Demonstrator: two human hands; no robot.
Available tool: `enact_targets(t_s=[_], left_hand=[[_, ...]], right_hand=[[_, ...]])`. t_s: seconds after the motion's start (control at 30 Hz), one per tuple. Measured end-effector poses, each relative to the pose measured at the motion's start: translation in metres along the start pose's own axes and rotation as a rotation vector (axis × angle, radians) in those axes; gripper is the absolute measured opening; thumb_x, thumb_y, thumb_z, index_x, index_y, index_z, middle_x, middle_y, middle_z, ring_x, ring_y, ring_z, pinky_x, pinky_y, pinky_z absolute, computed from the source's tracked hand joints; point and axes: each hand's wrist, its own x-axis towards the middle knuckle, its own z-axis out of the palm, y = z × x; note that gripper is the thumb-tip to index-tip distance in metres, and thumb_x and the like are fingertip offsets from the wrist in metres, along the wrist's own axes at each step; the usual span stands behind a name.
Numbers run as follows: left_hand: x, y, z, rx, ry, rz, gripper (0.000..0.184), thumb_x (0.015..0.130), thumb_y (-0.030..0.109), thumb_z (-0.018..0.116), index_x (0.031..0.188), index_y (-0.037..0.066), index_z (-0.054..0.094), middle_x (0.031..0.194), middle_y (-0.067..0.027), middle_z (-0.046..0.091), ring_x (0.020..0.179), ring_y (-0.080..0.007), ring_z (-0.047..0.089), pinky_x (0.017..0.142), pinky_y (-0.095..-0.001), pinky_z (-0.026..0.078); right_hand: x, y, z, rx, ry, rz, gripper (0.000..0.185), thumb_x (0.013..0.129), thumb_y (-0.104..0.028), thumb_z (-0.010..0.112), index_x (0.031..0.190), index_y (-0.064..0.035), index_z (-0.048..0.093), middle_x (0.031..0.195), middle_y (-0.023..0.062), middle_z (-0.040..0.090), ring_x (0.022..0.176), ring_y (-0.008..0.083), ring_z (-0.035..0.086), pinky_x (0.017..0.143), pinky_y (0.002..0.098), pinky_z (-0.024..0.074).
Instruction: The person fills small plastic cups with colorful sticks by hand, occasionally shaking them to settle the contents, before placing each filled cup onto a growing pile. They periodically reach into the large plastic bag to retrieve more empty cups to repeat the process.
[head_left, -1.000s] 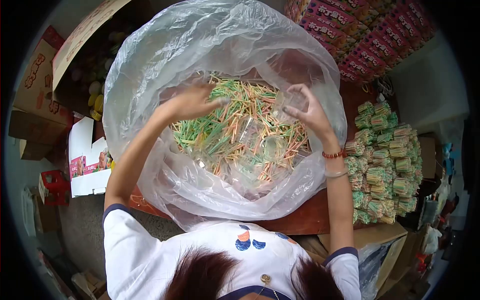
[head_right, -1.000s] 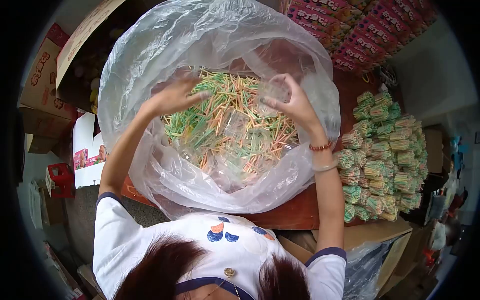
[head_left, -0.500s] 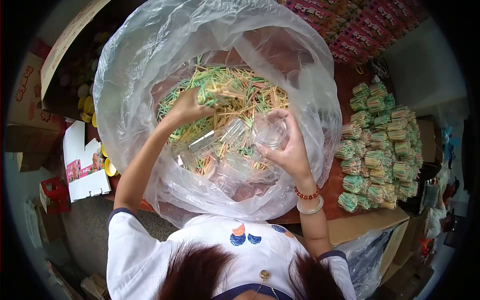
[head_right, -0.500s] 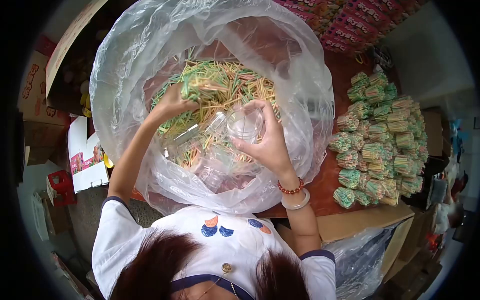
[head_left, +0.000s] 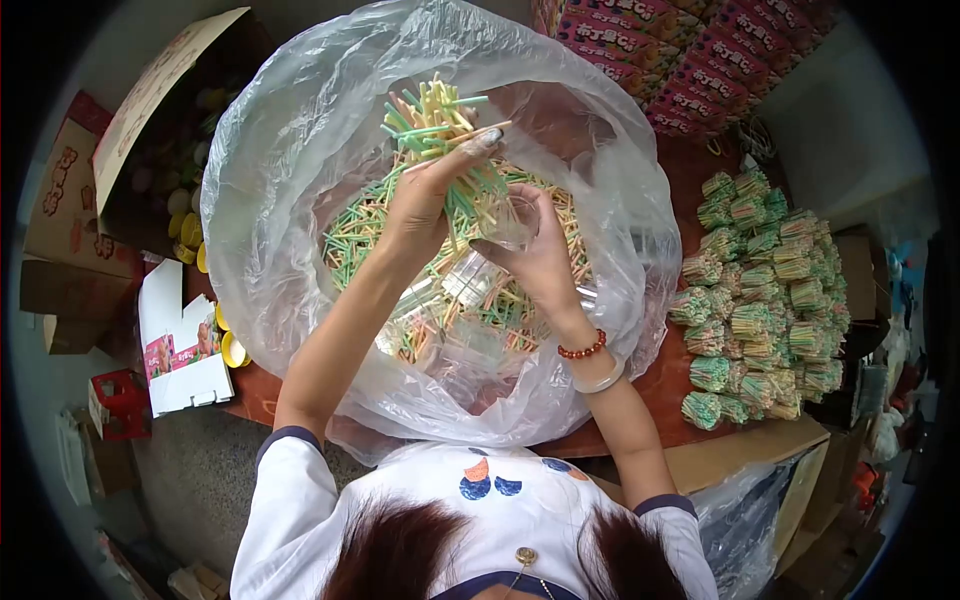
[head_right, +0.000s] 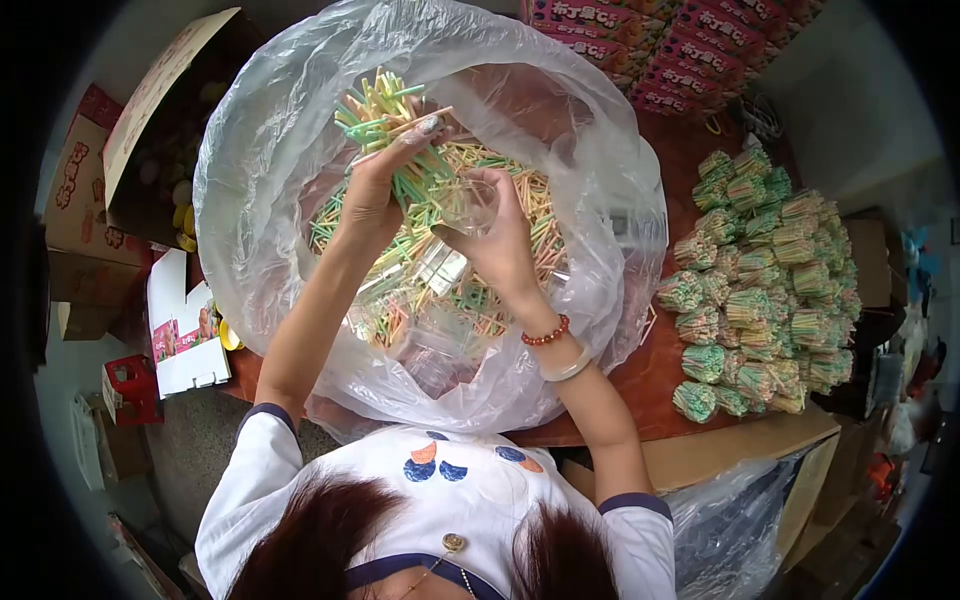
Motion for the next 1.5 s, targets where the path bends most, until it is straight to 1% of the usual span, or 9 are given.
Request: enact_targets(t_s=[0.1, 0.43, 0.53, 0.73, 0.9, 1.1, 1.2, 1.33, 1.5], left_hand=[[0.002, -0.007, 0.012, 0.28, -0.133, 0.236, 0.056, 0.094, 0.013, 0.079, 0.145, 0.004, 0.057, 0.128, -0.0071, 0.073, 0.118, -0.0163, 0.069, 0.101, -0.0365, 0.056], [-0.001, -0.017, 0.009, 0.314, -0.17, 0.178, 0.043, 0.091, 0.024, 0.084, 0.125, 0.003, 0.069, 0.114, -0.0025, 0.072, 0.1, -0.0096, 0.066, 0.092, -0.0293, 0.053], [0.01, -0.017, 0.001, 0.337, -0.269, 0.135, 0.061, 0.093, 0.028, 0.083, 0.139, 0.002, 0.053, 0.149, -0.0146, 0.061, 0.128, -0.021, 0.064, 0.11, -0.0375, 0.053], [0.026, 0.016, -0.024, 0.411, -0.461, 0.178, 0.091, 0.098, 0.058, 0.064, 0.163, 0.003, 0.033, 0.166, -0.0171, 0.041, 0.15, -0.0284, 0.045, 0.125, -0.0469, 0.038], [0.013, 0.028, -0.108, 1.527, -0.734, 0.129, 0.117, 0.076, 0.034, 0.086, 0.17, 0.014, 0.019, 0.174, -0.0212, 0.023, 0.162, -0.0378, 0.021, 0.135, -0.0541, 0.018], [0.049, -0.024, -0.078, 1.766, -0.907, 0.319, 0.136, 0.063, 0.033, 0.092, 0.171, 0.01, 0.011, 0.173, -0.0243, 0.022, 0.161, -0.0414, 0.021, 0.136, -0.054, 0.013], [0.068, -0.038, -0.067, 1.788, -0.814, 0.413, 0.12, 0.063, 0.034, 0.088, 0.163, 0.001, 0.031, 0.159, -0.0234, 0.045, 0.15, -0.0381, 0.042, 0.128, -0.0492, 0.031], [0.063, -0.058, -0.059, 1.884, -0.596, 0.283, 0.077, 0.066, 0.003, 0.071, 0.142, -0.003, 0.06, 0.124, -0.0218, 0.071, 0.127, -0.0388, 0.061, 0.116, -0.0436, 0.045], [0.044, -0.057, -0.068, 1.825, -0.488, 0.402, 0.061, 0.063, 0.007, 0.077, 0.124, 0.003, 0.074, 0.117, -0.0161, 0.068, 0.117, -0.0359, 0.06, 0.106, -0.0446, 0.049]], right_hand=[[0.005, -0.003, 0.002, -0.129, -0.019, -0.033, 0.073, 0.076, -0.006, 0.095, 0.134, -0.0032, 0.051, 0.128, 0.0105, 0.066, 0.123, 0.0213, 0.064, 0.103, 0.0364, 0.0528], [0.009, 0.006, 0.003, 0.044, -0.055, 0.054, 0.077, 0.075, 0.004, 0.09, 0.14, -0.0028, 0.05, 0.132, 0.0074, 0.065, 0.123, 0.019, 0.063, 0.103, 0.0353, 0.0545], [0.017, -0.001, 0.002, 0.434, -0.072, 0.227, 0.065, 0.081, 0.011, 0.082, 0.137, -0.0028, 0.054, 0.128, 0.005, 0.068, 0.117, 0.0157, 0.066, 0.097, 0.0324, 0.0587], [0.041, 0.0, -0.016, 0.409, -0.091, 0.114, 0.044, 0.082, 0.013, 0.076, 0.122, -0.0027, 0.066, 0.116, 0.0032, 0.074, 0.104, 0.0125, 0.071, 0.088, 0.0296, 0.0594], [0.051, 0.013, -0.062, 0.171, -0.103, 0.08, 0.056, 0.082, 0.012, 0.077, 0.13, -0.0042, 0.053, 0.115, 0.0051, 0.072, 0.101, 0.0142, 0.071, 0.083, 0.0288, 0.0588], [0.039, 0.027, -0.08, 0.255, -0.09, 0.185, 0.079, 0.084, 0.007, 0.083, 0.151, -0.0023, 0.043, 0.121, 0.004, 0.068, 0.106, 0.0138, 0.068, 0.093, 0.0291, 0.0571], [0.039, 0.023, -0.081, 0.276, -0.058, 0.198, 0.062, 0.083, 0.007, 0.084, 0.138, -0.0036, 0.057, 0.115, 0.0006, 0.069, 0.103, 0.0117, 0.067, 0.092, 0.0292, 0.0576], [0.05, 0.023, -0.09, 0.236, -0.121, 0.213, 0.047, 0.088, -0.001, 0.084, 0.129, -0.0032, 0.061, 0.113, 0.0018, 0.071, 0.1, 0.0116, 0.069, 0.088, 0.0284, 0.0582], [0.05, 0.024, -0.1, 0.385, -0.055, 0.299, 0.054, 0.092, -0.003, 0.081, 0.138, -0.0037, 0.054, 0.129, 0.005, 0.064, 0.113, 0.0131, 0.064, 0.097, 0.0302, 0.0559]])
